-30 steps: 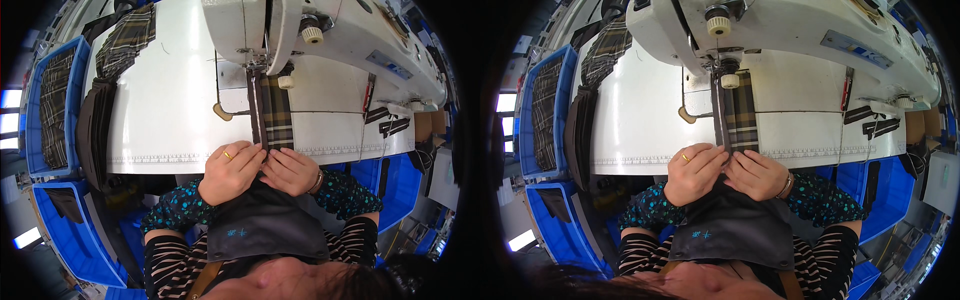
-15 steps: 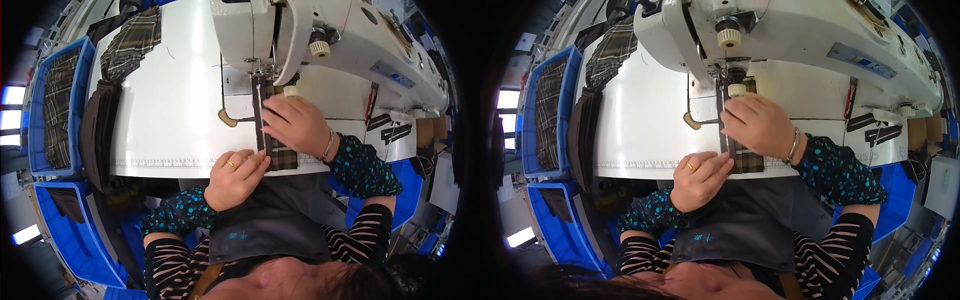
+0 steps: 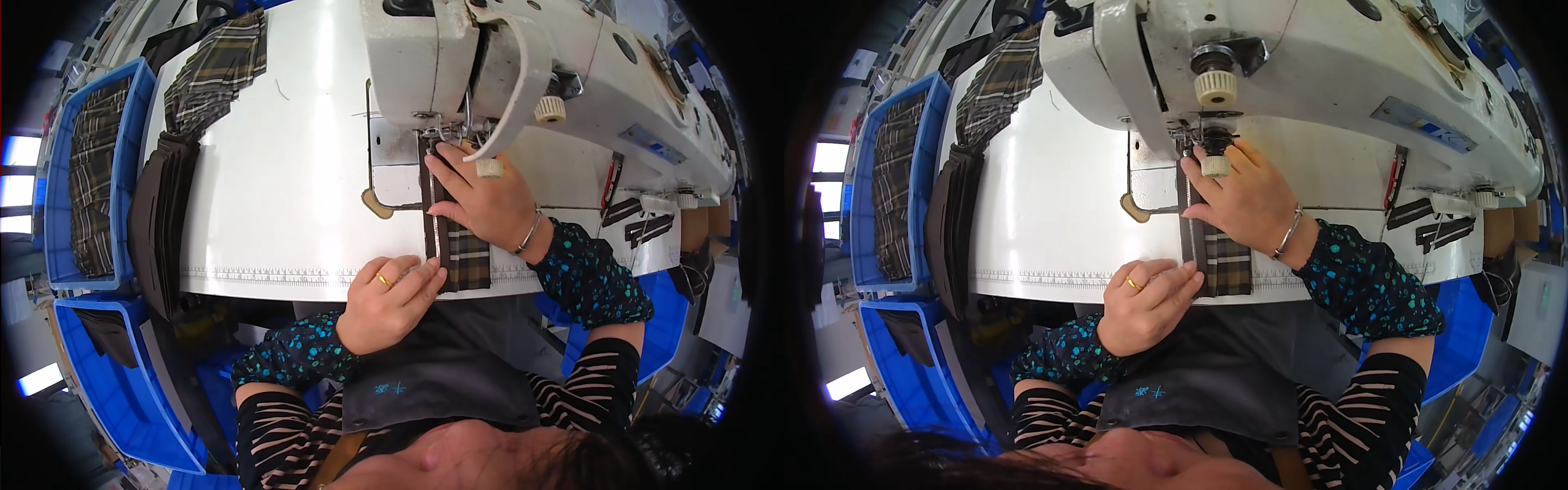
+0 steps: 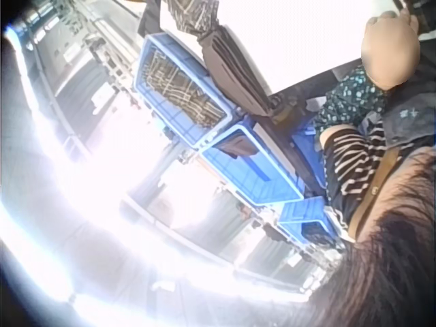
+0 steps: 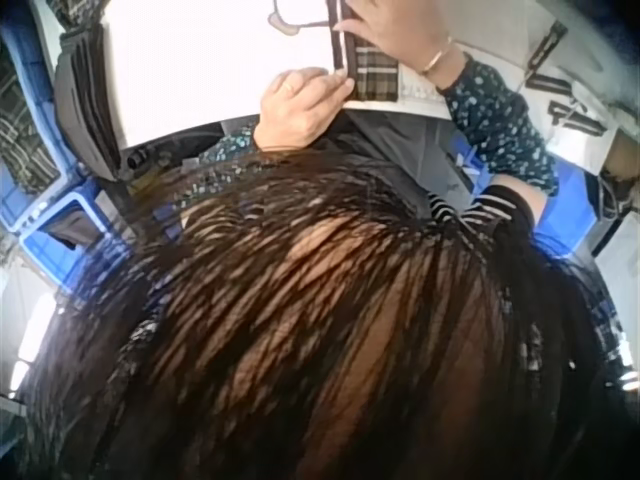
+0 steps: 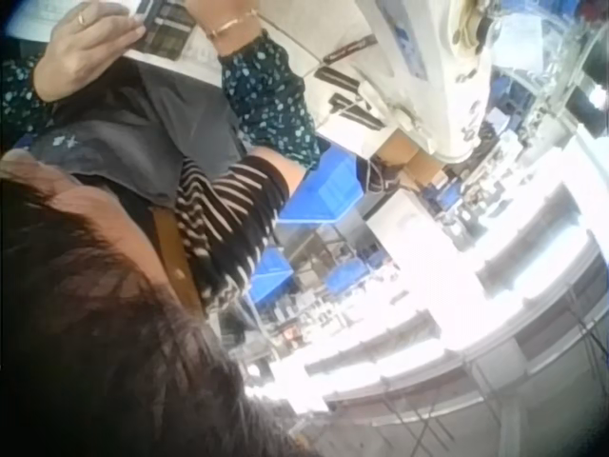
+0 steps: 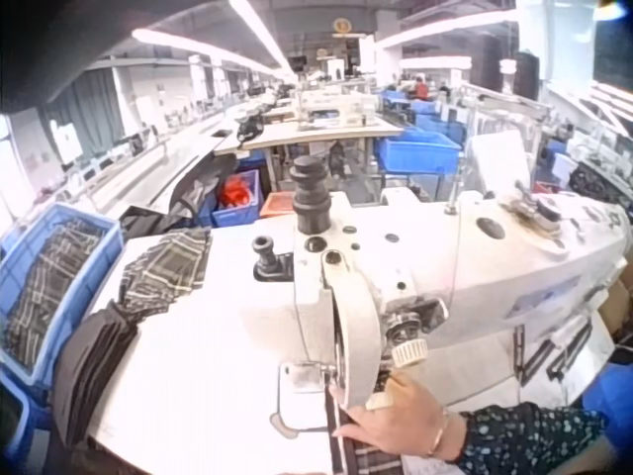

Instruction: The person operates an industrial sewing machine to attach zippers to dark fabric pieces. They align the zipper tape with the fabric edge, guide the material under the presser foot, and sew along the zipper teeth. The person repeats this process for multiple fabric pieces, occasionally using scissors to trim threads.

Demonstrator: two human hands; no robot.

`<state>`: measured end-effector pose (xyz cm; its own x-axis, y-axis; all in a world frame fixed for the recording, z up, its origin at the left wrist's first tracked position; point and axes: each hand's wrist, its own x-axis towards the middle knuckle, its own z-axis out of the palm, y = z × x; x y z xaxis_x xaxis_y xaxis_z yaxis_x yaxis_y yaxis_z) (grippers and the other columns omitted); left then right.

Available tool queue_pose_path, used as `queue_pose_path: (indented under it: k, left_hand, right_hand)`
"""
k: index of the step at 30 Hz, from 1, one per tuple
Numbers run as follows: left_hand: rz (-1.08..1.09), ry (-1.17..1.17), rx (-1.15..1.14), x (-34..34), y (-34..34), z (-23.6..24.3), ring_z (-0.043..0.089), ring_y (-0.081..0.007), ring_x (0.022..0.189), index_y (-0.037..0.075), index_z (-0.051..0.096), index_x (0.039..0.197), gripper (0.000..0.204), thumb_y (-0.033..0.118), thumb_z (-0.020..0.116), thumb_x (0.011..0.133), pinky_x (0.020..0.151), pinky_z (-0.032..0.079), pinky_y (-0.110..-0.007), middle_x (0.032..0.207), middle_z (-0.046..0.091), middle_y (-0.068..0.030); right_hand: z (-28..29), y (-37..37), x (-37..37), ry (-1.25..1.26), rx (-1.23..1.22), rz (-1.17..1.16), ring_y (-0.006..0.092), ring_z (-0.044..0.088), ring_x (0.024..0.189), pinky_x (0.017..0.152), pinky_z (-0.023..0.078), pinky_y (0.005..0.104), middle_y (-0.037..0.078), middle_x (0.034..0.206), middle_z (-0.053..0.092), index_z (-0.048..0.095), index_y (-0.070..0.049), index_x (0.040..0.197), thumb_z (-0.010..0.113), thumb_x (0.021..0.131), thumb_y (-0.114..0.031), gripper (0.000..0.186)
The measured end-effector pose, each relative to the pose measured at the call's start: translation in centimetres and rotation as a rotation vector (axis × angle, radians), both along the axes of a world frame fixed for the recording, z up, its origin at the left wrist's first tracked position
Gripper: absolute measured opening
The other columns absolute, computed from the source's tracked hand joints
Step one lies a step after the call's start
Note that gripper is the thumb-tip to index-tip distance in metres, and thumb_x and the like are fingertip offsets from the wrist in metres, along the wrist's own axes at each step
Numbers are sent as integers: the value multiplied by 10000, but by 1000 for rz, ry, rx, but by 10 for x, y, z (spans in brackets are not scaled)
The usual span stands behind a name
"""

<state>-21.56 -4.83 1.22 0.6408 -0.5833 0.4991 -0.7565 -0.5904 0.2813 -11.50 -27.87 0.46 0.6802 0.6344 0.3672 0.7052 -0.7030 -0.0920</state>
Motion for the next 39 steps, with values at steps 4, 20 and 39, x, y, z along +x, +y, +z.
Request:
queue_pose_path:
  k: [4, 20, 39]
  left_hand:
    - [10, -5, -6, 0, -3, -1, 680, -191, 1021, 89, 797, 1112, 428, 93, 821, 685, 828, 530, -334, 1177, 736, -4]
    - [1053, -282, 334, 47, 227, 65, 713, -327, 1079, 71, 751, 1220, 297, 215, 753, 960, 917, 562, -409, 1134, 764, -139]
    - [973, 166, 192, 45, 319, 81, 734, -359, 895, 35, 777, 1102, 211, 182, 684, 982, 785, 569, -411, 981, 767, -157]
  right_hand:
    - [1, -2, 0, 16, -26, 1, 323, 629, 1268, 1028, 494, 451, 134, 1419, 630, 638, -53, 1401, 769, 855, -465, 696]
    - [9, 1, -6, 56, -121, 11, 342, 554, 1347, 1030, 472, 470, 175, 1463, 573, 559, -9, 1482, 709, 766, -679, 991]
    - [5, 3, -6, -42, -61, 39, 331, 587, 1262, 1169, 390, 520, 203, 1427, 616, 598, 21, 1420, 769, 724, -646, 979]
